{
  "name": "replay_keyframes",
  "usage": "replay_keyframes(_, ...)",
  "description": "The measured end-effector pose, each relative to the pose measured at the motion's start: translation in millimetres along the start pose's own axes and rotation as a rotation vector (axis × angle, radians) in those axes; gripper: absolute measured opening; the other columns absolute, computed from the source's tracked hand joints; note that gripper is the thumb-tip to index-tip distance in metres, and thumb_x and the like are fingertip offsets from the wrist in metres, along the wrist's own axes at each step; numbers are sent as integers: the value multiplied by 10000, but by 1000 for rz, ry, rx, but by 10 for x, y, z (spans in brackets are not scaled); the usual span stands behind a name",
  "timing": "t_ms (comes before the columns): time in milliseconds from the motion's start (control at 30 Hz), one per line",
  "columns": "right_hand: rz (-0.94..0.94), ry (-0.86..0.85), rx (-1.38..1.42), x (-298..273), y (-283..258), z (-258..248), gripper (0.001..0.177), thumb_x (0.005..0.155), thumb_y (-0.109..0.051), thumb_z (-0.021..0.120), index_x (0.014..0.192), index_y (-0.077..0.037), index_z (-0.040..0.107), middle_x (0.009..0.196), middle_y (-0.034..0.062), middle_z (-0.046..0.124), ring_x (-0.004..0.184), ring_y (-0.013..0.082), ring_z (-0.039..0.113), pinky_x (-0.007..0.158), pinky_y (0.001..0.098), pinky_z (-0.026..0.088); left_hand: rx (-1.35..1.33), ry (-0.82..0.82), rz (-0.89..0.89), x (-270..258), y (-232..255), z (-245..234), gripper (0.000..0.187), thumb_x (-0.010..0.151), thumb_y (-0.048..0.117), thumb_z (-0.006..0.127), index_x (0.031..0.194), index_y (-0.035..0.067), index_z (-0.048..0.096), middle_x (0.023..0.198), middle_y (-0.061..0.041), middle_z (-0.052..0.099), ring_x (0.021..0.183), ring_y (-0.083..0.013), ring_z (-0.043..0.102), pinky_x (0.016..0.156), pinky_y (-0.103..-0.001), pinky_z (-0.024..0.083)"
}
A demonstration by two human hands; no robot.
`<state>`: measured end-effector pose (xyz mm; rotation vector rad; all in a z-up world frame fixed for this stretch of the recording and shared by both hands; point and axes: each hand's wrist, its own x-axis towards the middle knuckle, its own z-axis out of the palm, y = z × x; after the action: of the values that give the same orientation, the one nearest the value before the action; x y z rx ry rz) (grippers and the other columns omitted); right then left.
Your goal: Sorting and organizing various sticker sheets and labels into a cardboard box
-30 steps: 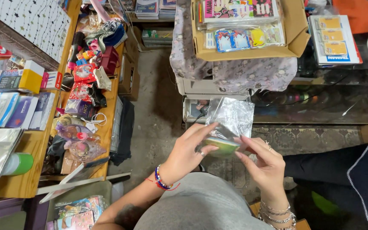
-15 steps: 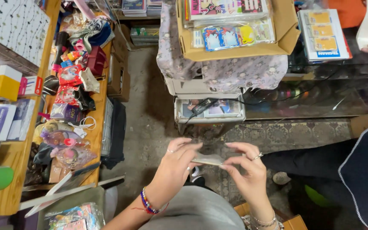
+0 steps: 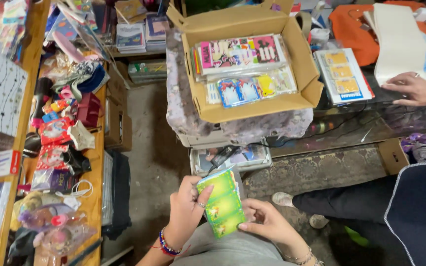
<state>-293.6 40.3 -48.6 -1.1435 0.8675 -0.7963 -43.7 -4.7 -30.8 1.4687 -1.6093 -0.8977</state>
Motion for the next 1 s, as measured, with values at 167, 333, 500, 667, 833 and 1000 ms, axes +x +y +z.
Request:
replay_keyframes(167,-13,257,98,142,-104,-180,221,927,-123,715,1067,44,678,673,194,770,585,197,737,574,290,603,-157,-13,100,584,215,200,294,937,403,673,1098,162,625,579,53,492,499,-63,454,488,-262,417)
replay_keyframes(333,-198,694,134,8,46,-473,332,912,-112,690,1162,106,669,585,233,732,491,229,692,526,323,588,-276,-361,155,1034,664,465,488,1008,346,556,1432,128,452,698,-47,683,567,-166,658,548,-320,487)
replay_keyframes(500,-307,1068,138,-387,215,-970,326,961,-85,650,1222,110,635,606,161,684,512,164,619,576,252,494,-348,-678,607,1229,898,1230,332,1111,127,411,1424,104,519,1056,-178,574,914,-354,624,871,-440,500)
replay_keyframes(667,-331,1272,132,-635,339,-1628,332,966,-66,663,1263,77,618,723,194,690,560,191,658,594,249,553,-563,-846,356,1479,1082,2221,466,1041,263,519,1485,125,484,1226,-151,510,1085,-276,562,965,-384,517)
replay_keyframes(833,-318,1299,155,-502,193,-2479,367,942,-39,690,1291,33,603,743,172,699,627,217,717,670,270,617,-625,-800,168,1777,1218,3073,648,936,286,638,1534,157,423,1505,-118,433,1329,-196,515,940,-304,538)
replay_keyframes(1000,-276,1137,244,-42,-188,-3409,413,929,-8,674,1328,58,590,885,191,703,701,242,711,747,332,640,-455,-654,115,2317,1582,3391,818,927,310,625,1608,109,219,1657,-148,271,1518,-313,310,1198,-446,283)
